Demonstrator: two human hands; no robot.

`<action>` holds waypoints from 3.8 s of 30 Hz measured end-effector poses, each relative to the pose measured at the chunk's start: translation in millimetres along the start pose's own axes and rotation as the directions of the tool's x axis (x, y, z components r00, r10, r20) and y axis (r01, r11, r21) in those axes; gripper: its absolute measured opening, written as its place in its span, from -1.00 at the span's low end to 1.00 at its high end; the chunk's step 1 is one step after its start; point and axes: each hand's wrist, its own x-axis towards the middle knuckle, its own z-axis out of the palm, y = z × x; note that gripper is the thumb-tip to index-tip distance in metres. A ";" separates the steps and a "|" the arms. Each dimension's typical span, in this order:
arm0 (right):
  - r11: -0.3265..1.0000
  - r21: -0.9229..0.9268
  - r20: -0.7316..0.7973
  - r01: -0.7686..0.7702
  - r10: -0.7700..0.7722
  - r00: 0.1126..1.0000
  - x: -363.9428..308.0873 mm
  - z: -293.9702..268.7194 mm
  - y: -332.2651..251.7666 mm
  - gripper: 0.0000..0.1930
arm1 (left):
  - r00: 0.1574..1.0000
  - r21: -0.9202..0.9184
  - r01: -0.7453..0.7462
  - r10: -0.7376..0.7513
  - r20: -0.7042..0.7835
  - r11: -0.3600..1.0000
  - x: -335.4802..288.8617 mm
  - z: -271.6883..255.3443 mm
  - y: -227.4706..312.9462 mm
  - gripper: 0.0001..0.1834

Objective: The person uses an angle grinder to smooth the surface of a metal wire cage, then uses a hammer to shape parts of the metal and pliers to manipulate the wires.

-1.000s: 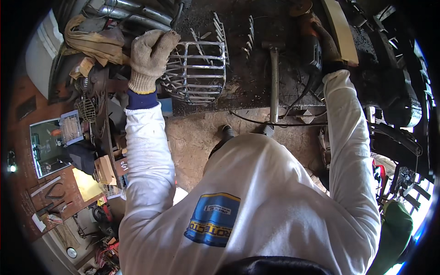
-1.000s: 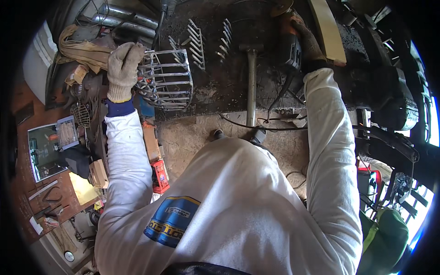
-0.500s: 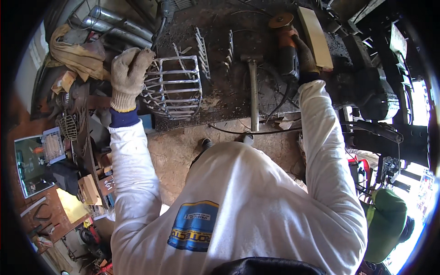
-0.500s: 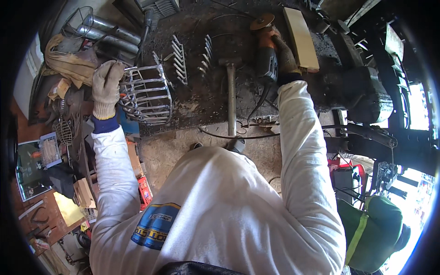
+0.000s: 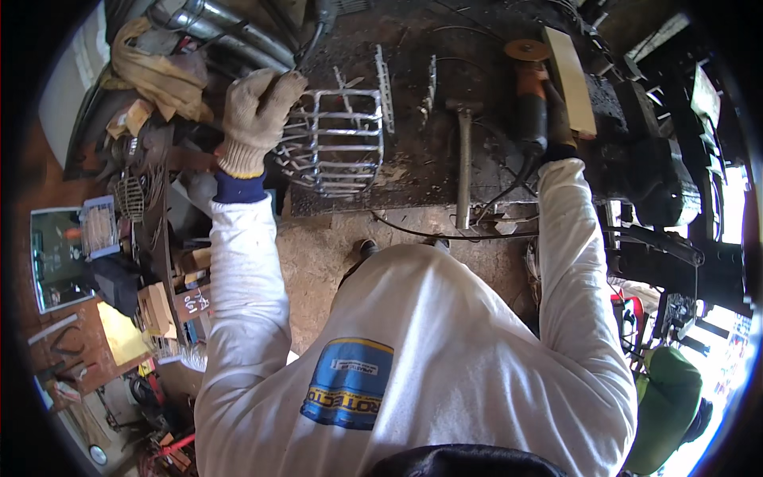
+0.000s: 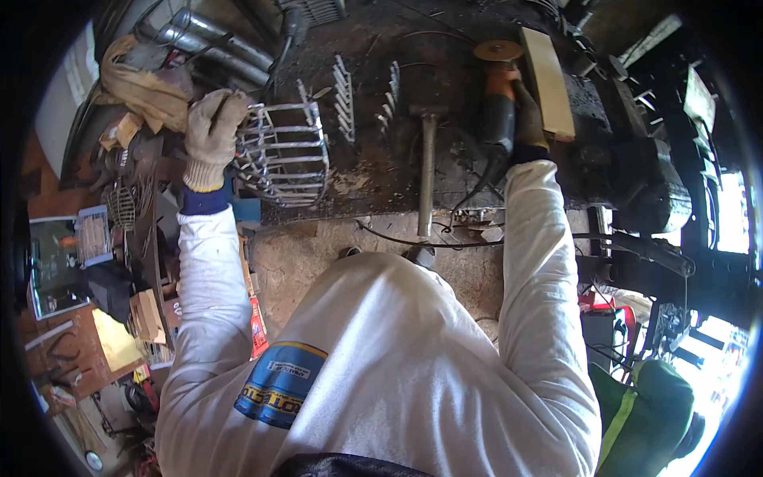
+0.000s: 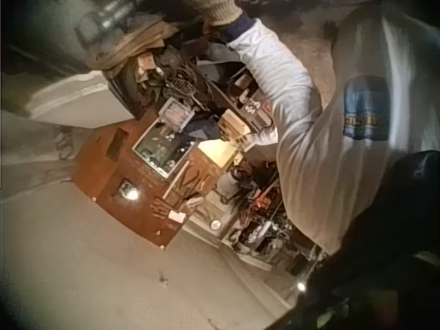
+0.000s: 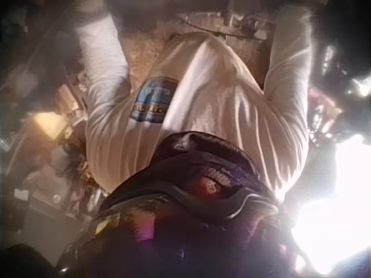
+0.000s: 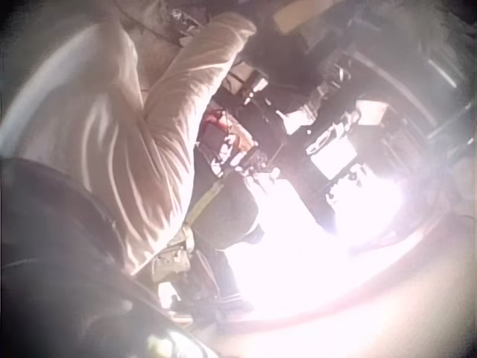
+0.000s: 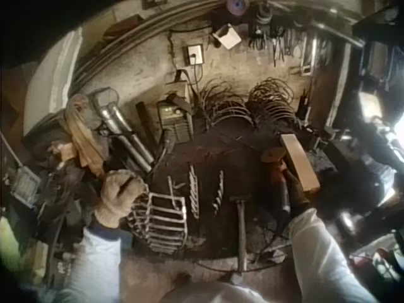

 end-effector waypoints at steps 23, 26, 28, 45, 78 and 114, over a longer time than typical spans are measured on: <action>0.996 -0.088 -0.099 0.004 -0.013 0.995 -22.5 30.9 4.9 -0.52 | 0.997 0.073 0.059 -0.063 0.045 0.996 -4.9 1.5 10.1 -0.66; 0.975 -0.221 -0.080 -0.015 -0.003 0.997 -21.6 53.2 1.2 -0.50 | 1.000 0.127 0.009 -0.011 0.018 0.992 -5.8 1.8 4.0 -0.66; 0.977 -0.213 -0.056 -0.030 0.018 0.998 -14.3 53.1 2.7 -0.49 | 1.000 0.089 0.018 -0.019 0.016 0.996 -3.6 6.0 10.4 -0.63; 0.875 -0.426 -0.144 -0.228 0.184 0.972 -29.1 45.0 -20.5 -0.57 | 0.997 0.053 0.078 -0.078 -0.005 0.996 -2.9 7.8 -7.2 -0.60; -0.230 -0.820 -0.288 -0.524 -0.625 0.726 -124.1 124.9 3.4 -0.38 | 0.987 -0.268 0.123 -0.146 -0.068 0.955 -31.5 -21.6 -34.5 -0.65; 0.265 -0.883 0.280 0.388 -0.366 0.887 -235.7 173.9 147.1 -0.67 | 0.958 0.146 -0.260 0.274 -0.082 0.954 -57.4 -11.2 12.7 -0.76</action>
